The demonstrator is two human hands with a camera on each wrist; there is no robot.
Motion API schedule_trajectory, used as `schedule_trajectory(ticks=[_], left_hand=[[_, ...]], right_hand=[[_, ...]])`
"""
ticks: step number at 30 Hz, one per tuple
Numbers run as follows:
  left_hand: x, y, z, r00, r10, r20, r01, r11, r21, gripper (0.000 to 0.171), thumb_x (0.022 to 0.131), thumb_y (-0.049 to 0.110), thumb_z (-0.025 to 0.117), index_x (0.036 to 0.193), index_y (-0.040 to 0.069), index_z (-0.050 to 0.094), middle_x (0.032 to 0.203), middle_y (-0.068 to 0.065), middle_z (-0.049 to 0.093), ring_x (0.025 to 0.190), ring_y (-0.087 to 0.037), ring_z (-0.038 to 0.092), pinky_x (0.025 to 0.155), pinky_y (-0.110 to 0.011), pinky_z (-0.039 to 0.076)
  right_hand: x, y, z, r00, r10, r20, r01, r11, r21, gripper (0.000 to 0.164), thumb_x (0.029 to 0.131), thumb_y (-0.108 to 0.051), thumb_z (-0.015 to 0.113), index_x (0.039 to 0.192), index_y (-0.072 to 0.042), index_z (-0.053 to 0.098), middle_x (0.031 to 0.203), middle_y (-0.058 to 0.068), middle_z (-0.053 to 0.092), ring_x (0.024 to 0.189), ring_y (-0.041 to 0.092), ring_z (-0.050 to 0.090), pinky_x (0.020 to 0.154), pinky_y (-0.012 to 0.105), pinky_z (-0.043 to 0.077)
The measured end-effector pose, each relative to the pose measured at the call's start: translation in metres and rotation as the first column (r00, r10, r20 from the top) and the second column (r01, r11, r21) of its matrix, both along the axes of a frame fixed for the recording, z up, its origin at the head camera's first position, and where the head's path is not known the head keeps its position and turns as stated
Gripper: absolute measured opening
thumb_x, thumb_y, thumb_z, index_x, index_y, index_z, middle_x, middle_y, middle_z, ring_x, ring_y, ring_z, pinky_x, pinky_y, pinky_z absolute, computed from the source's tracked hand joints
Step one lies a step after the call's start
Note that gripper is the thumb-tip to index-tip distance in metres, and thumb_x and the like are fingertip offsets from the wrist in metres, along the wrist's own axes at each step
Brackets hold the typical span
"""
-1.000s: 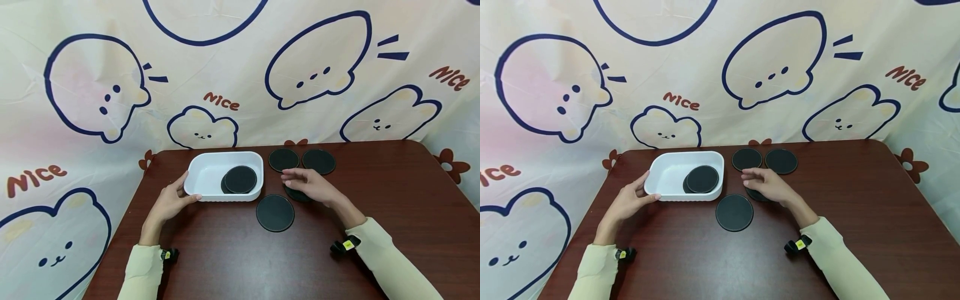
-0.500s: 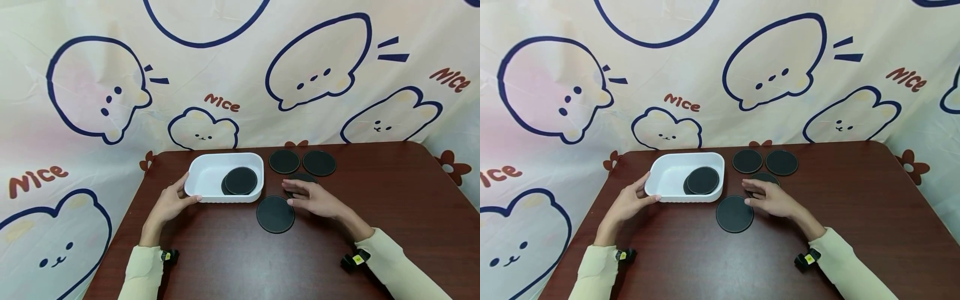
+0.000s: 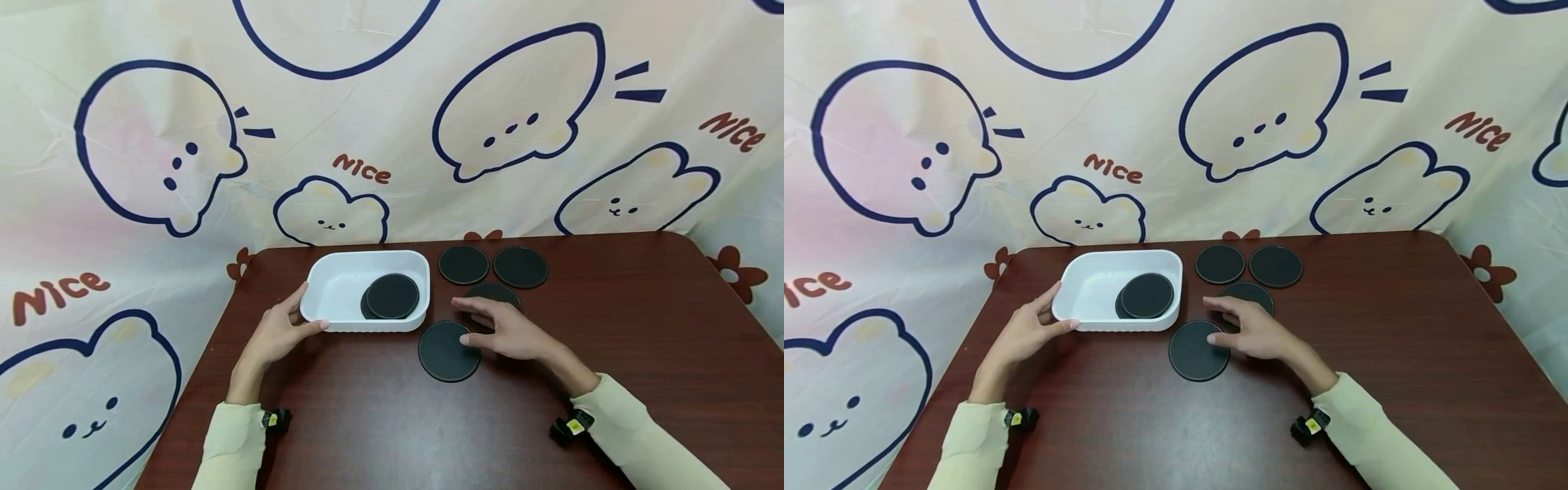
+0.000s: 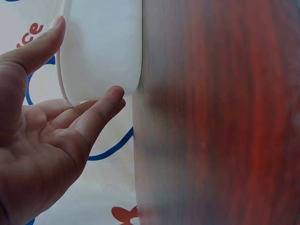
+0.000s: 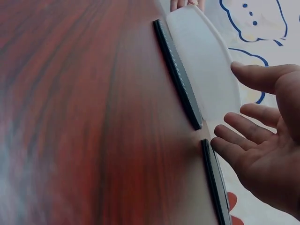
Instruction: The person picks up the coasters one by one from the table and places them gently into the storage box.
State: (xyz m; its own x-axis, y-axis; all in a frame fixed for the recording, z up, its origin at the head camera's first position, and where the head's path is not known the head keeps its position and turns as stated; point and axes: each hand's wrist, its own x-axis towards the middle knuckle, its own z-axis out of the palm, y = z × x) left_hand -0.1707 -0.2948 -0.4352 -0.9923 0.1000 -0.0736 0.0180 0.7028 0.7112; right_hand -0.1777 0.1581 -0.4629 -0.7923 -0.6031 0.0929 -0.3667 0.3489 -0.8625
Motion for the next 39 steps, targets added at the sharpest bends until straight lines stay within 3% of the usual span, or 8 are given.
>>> schedule_trajectory(ticks=[9, 14, 18, 23, 29, 39], left_hand=[[0.000, 0.001, 0.001, 1.000, 0.000, -0.003, 0.000, 1.000, 0.000, 0.106, 0.093, 0.034, 0.086, 0.172, 0.007, 0.020, 0.170, -0.027, 0.038, 0.144, -0.040, 0.059, 0.112, -0.054, 0.052], [-0.001, 0.001, 0.002, 1.000, 0.000, -0.003, 0.000, 1.000, -0.004, 0.106, 0.093, 0.035, 0.086, 0.172, 0.007, 0.020, 0.170, -0.027, 0.038, 0.143, -0.041, 0.059, 0.112, -0.053, 0.052], [0.000, 0.001, 0.003, 1.000, 0.002, 0.000, -0.002, 1.000, -0.004, 0.106, 0.093, 0.036, 0.086, 0.172, 0.008, 0.020, 0.170, -0.027, 0.039, 0.143, -0.041, 0.059, 0.112, -0.054, 0.052], [0.001, 0.000, 0.002, 1.000, 0.003, -0.001, -0.003, 1.000, 0.004, 0.107, 0.093, 0.036, 0.086, 0.172, 0.008, 0.020, 0.170, -0.027, 0.039, 0.143, -0.041, 0.060, 0.111, -0.054, 0.053], [0.002, 0.000, 0.001, 1.000, 0.002, -0.004, -0.002, 1.000, 0.004, 0.107, 0.093, 0.036, 0.086, 0.172, 0.007, 0.020, 0.170, -0.027, 0.038, 0.143, -0.042, 0.058, 0.112, -0.054, 0.052], [0.001, 0.000, 0.002, 1.000, -0.004, -0.003, 0.004, 1.000, 0.001, 0.106, 0.093, 0.034, 0.086, 0.172, 0.007, 0.020, 0.170, -0.027, 0.038, 0.143, -0.042, 0.058, 0.112, -0.054, 0.052]], right_hand=[[0.006, -0.014, 0.001, 0.988, 0.051, -0.147, -0.013, 0.968, 0.249, 0.082, 0.091, -0.019, 0.088, 0.162, -0.011, 0.048, 0.162, 0.008, 0.055, 0.148, 0.029, 0.054, 0.118, 0.054, 0.049], [0.009, -0.017, 0.002, 0.974, 0.105, -0.203, -0.039, 0.951, 0.306, 0.084, 0.088, -0.014, 0.090, 0.161, -0.010, 0.049, 0.164, 0.012, 0.052, 0.150, 0.034, 0.052, 0.117, 0.056, 0.049], [0.010, -0.020, 0.003, 0.972, 0.103, -0.212, -0.034, 0.950, 0.309, 0.084, 0.084, -0.010, 0.091, 0.159, -0.011, 0.052, 0.161, 0.010, 0.056, 0.147, 0.032, 0.056, 0.116, 0.053, 0.051], [0.009, -0.024, 0.004, 0.973, 0.052, -0.224, 0.007, 0.967, 0.255, 0.081, 0.080, -0.004, 0.093, 0.153, -0.011, 0.059, 0.148, 0.005, 0.063, 0.131, 0.024, 0.064, 0.107, 0.046, 0.057], [0.009, -0.023, 0.005, 0.977, -0.072, -0.201, 0.108, 0.979, 0.171, 0.080, 0.077, 0.002, 0.094, 0.150, -0.009, 0.063, 0.137, 0.009, 0.066, 0.120, 0.025, 0.068, 0.100, 0.045, 0.062], [0.002, -0.013, 0.009, 0.972, -0.197, -0.124, 0.218, 0.958, 0.187, 0.061, 0.080, -0.015, 0.096, 0.136, -0.009, 0.073, 0.116, 0.008, 0.078, 0.100, 0.018, 0.076, 0.085, 0.036, 0.064]])
